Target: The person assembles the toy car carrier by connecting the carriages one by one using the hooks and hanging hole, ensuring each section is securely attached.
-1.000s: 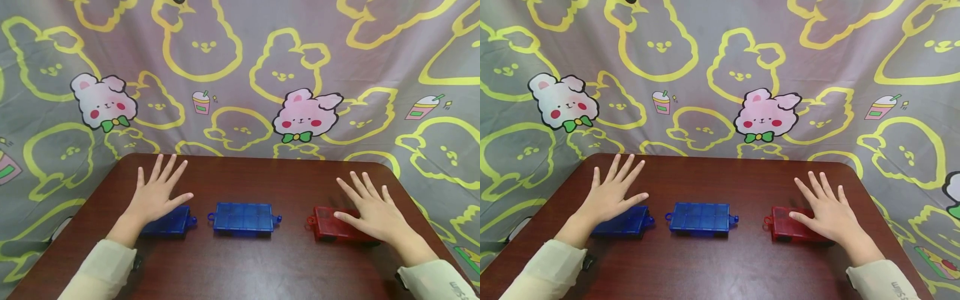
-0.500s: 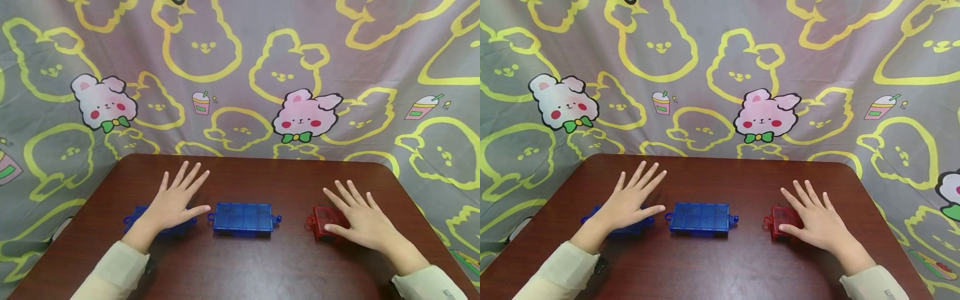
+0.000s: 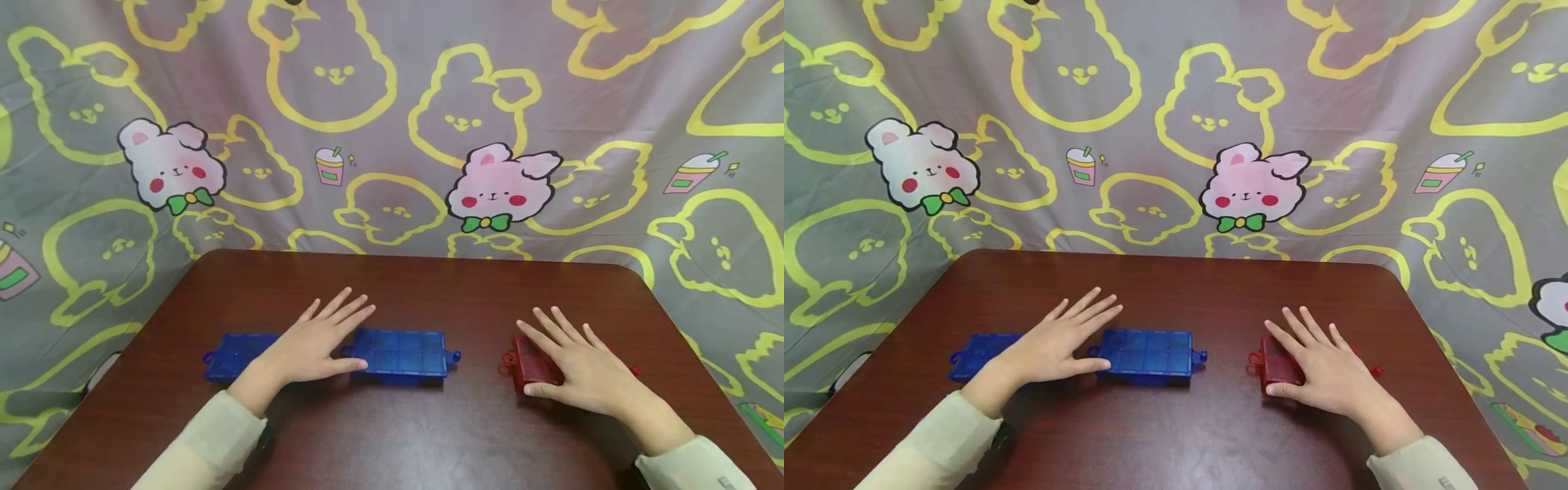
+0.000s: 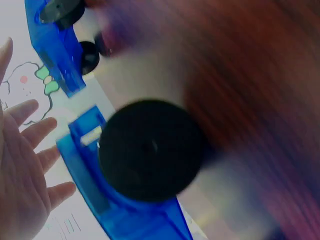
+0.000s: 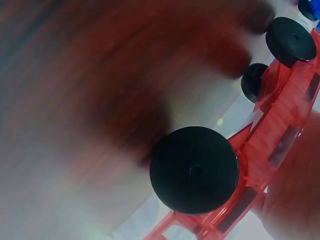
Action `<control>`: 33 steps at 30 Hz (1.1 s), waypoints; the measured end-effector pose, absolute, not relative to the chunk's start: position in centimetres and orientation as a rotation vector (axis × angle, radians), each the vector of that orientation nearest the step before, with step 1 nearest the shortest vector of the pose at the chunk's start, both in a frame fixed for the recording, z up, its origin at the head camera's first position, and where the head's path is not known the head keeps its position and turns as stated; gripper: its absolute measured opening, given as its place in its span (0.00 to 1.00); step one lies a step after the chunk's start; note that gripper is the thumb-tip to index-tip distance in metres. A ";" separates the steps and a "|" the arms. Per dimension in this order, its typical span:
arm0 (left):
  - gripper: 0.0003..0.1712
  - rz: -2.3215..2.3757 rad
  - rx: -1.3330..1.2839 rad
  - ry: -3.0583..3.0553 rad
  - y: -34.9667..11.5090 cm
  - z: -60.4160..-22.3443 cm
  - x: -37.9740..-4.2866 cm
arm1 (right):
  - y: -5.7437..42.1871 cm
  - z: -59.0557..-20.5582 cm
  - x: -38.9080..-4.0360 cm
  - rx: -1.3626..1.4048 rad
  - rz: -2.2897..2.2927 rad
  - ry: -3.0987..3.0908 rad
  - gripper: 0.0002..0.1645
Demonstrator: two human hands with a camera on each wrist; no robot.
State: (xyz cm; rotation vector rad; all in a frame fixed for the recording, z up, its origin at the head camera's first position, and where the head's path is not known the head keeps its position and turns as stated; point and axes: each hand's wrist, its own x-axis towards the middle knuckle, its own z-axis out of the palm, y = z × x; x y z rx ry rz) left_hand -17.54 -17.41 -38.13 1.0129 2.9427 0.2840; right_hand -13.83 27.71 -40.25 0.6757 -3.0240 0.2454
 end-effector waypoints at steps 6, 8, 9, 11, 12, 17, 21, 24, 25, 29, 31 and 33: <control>0.52 0.258 1.064 2.874 -16.4 -38.3 -17.4 | 27.7 -40.1 -13.9 0.717 0.237 -3.057 0.60; 0.51 0.266 1.074 2.858 -16.2 -38.3 -17.4 | 27.7 -40.1 -14.0 0.728 0.244 -3.056 0.60; 0.51 0.273 1.078 2.851 -16.1 -38.3 -17.4 | 27.8 -40.1 -14.1 0.733 0.248 -3.055 0.59; 0.50 0.284 1.082 2.836 -15.9 -38.3 -17.5 | 27.8 -40.1 -14.3 0.745 0.250 -3.051 0.59; 0.50 0.285 1.080 2.828 -15.8 -38.3 -17.5 | 27.8 -40.0 -14.4 0.751 0.248 -3.047 0.59; 0.48 0.276 1.097 2.807 -15.5 -38.3 -17.5 | 27.8 -40.0 -14.8 0.778 0.229 -3.030 0.60; 0.48 0.284 1.101 2.799 -15.4 -38.4 -17.5 | 27.9 -40.1 -14.9 0.797 0.213 -3.018 0.59; 0.48 0.298 1.085 2.784 -15.2 -38.3 -17.6 | 27.9 -40.1 -14.8 0.805 0.209 -3.014 0.59; 0.48 0.301 1.076 2.778 -15.2 -38.3 -17.6 | 27.9 -40.1 -14.8 0.807 0.208 -3.013 0.59; 0.48 0.310 1.051 2.762 -15.1 -38.1 -17.6 | 27.9 -40.0 -14.7 0.811 0.216 -3.003 0.58; 0.48 0.314 1.038 2.759 -15.0 -38.0 -17.6 | 27.9 -39.9 -14.7 0.814 0.225 -2.987 0.58; 0.48 0.316 1.028 2.760 -14.9 -38.0 -17.6 | 27.8 -39.8 -14.7 0.821 0.226 -2.964 0.58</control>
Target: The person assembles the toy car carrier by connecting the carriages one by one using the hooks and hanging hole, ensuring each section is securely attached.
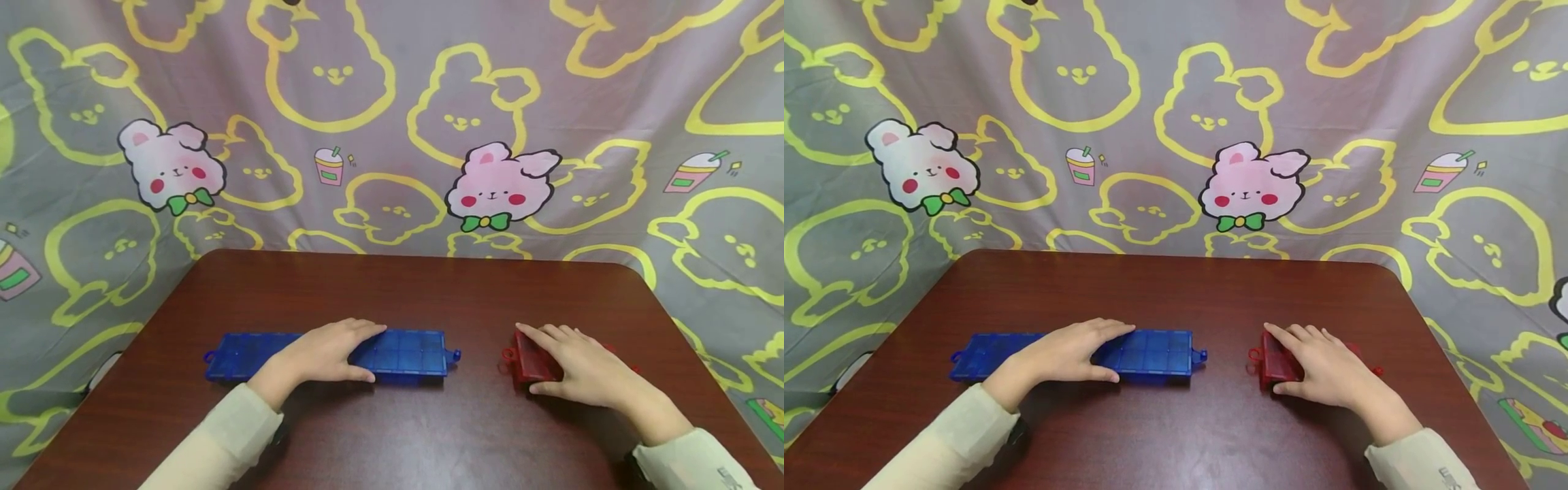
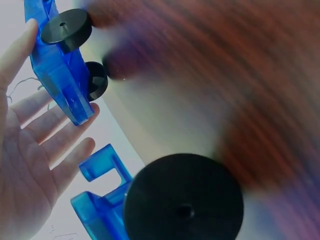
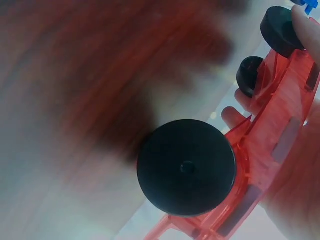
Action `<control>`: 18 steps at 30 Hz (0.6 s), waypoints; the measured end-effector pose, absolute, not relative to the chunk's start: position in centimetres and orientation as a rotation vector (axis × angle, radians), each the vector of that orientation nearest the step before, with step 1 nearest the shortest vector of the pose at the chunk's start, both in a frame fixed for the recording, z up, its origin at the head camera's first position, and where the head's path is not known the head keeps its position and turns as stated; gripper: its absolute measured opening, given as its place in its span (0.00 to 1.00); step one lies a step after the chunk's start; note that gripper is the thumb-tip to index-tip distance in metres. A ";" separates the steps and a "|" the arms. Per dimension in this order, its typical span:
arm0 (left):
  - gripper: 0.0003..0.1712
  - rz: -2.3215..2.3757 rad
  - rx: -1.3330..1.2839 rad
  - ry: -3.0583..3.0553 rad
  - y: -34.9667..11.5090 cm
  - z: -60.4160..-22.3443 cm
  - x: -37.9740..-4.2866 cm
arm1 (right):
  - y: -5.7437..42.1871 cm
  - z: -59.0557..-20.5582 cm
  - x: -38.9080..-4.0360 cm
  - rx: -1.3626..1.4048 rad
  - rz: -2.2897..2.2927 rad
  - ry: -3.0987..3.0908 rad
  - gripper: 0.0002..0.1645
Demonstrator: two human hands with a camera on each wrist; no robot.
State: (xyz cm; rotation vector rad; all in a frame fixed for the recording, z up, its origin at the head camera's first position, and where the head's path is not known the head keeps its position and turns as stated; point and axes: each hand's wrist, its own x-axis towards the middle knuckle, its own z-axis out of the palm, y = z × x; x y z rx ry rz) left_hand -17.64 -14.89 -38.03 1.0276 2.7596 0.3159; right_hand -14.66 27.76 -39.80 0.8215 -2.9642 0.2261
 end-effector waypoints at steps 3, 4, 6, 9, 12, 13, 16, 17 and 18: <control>0.48 0.319 1.017 2.760 -14.8 -38.0 -17.7 | 27.4 -39.6 -14.7 0.833 0.209 -2.945 0.58; 0.48 0.320 1.014 2.760 -14.8 -38.1 -17.7 | 27.3 -39.6 -14.7 0.836 0.202 -2.943 0.58; 0.48 0.324 1.009 2.760 -14.7 -38.1 -17.7 | 26.9 -39.5 -14.8 0.837 0.192 -2.946 0.58; 0.48 0.326 1.002 2.763 -14.7 -38.1 -17.7 | 26.4 -39.4 -14.9 0.844 0.182 -2.942 0.59; 0.48 0.322 0.999 2.768 -14.7 -38.2 -17.7 | 25.7 -39.3 -15.0 0.850 0.182 -2.929 0.59; 0.48 0.320 1.000 2.768 -14.7 -38.2 -17.7 | 25.5 -39.3 -15.1 0.852 0.184 -2.928 0.59; 0.48 0.320 1.004 2.767 -14.7 -38.3 -17.8 | 24.9 -39.2 -15.3 0.851 0.192 -2.939 0.59; 0.48 0.322 1.005 2.766 -14.7 -38.3 -17.8 | 24.7 -39.2 -15.3 0.854 0.196 -2.941 0.59; 0.48 0.323 1.007 2.765 -14.7 -38.3 -17.8 | 24.4 -39.2 -15.4 0.855 0.195 -2.944 0.59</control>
